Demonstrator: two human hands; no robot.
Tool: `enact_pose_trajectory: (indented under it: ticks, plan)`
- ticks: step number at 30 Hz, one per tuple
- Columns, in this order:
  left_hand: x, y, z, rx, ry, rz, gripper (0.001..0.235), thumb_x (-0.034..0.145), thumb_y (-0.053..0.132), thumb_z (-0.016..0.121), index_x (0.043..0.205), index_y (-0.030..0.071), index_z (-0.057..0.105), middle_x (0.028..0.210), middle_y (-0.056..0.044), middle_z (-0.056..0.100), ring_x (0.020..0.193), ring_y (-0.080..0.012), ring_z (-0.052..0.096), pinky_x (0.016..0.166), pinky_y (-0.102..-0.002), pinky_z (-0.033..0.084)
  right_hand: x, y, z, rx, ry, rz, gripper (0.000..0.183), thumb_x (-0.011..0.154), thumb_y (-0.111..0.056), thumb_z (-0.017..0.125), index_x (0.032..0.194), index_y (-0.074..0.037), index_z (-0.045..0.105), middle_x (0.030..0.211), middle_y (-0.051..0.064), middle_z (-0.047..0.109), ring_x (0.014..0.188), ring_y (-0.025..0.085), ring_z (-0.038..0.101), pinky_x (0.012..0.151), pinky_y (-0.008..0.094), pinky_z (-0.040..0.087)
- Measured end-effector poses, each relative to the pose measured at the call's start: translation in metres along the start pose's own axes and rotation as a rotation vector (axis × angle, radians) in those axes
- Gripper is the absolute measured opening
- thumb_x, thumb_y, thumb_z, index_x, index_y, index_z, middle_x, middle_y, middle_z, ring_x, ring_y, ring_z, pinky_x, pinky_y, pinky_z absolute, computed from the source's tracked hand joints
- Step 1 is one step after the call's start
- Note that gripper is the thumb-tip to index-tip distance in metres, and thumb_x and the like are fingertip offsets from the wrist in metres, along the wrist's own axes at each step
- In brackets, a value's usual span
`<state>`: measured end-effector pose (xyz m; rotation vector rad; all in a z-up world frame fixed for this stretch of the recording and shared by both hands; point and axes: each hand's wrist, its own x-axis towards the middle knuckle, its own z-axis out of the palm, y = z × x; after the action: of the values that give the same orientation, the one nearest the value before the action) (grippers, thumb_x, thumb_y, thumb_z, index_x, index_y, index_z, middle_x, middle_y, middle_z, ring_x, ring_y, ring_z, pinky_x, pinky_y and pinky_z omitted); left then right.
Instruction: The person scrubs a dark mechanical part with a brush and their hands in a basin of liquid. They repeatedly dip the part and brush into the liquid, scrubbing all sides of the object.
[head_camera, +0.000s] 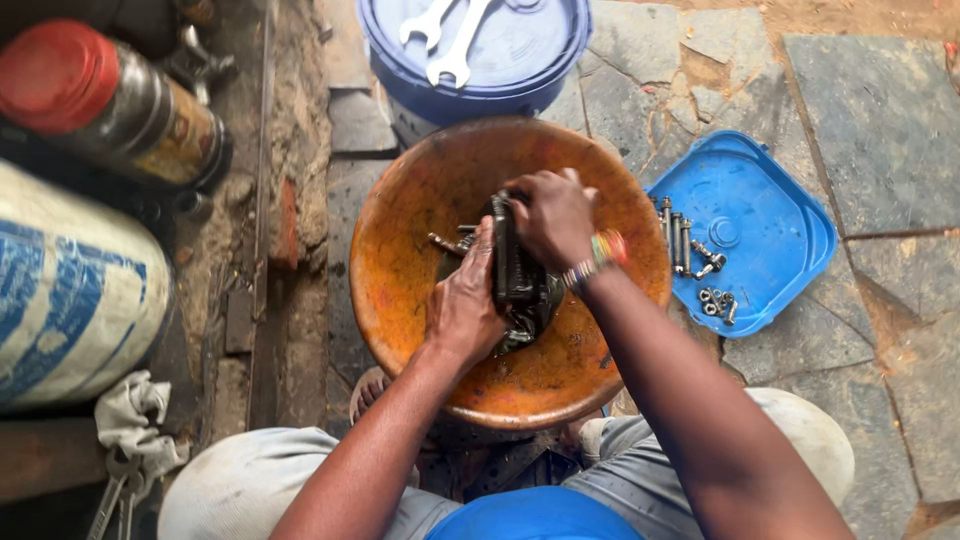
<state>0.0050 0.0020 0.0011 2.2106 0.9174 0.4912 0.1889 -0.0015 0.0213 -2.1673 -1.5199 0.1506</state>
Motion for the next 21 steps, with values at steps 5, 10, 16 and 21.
enact_pose_trajectory:
  ticks: [5,10,16,21]
  plan:
    - [-0.006,0.001,-0.003,0.005,-0.054,-0.083,0.123,0.067,0.013,0.082,0.162,0.016,0.004,0.143,-0.016,0.058,0.106,-0.0397,0.069,0.090,-0.049,0.056,-0.009,-0.010,-0.016,0.081,-0.128,0.007,0.019,0.090,-0.023,0.074,0.106,-0.016,0.080,0.103,0.011,0.073,0.100,0.031,0.062,0.093,0.047,0.050]
    - [-0.012,-0.006,0.005,-0.039,-0.011,-0.035,0.114,0.077,0.013,0.081,0.164,0.020,0.008,0.140,-0.015,0.063,0.107,-0.0383,0.070,0.091,-0.047,0.058,-0.041,-0.015,-0.006,0.131,-0.010,0.029,0.015,0.088,-0.019,0.073,0.100,-0.014,0.080,0.098,0.008,0.077,0.099,0.031,0.066,0.090,0.046,0.049]
    - [-0.005,-0.002,0.002,-0.005,0.046,0.053,0.120,0.068,0.007,0.082,0.161,0.017,0.007,0.141,-0.020,0.059,0.109,-0.0430,0.067,0.089,-0.049,0.056,-0.003,-0.007,-0.012,0.400,-0.004,0.008,0.022,0.088,-0.018,0.074,0.107,-0.010,0.079,0.103,0.014,0.077,0.096,0.031,0.073,0.089,0.042,0.056]
    - [-0.006,-0.001,0.003,-0.019,-0.009,-0.041,0.117,0.072,0.004,0.077,0.164,0.017,0.007,0.137,-0.019,0.063,0.111,-0.0412,0.068,0.092,-0.048,0.057,-0.001,0.008,-0.005,0.272,-0.105,-0.073,0.018,0.088,-0.024,0.077,0.096,-0.009,0.080,0.097,0.016,0.076,0.090,0.033,0.071,0.082,0.044,0.055]
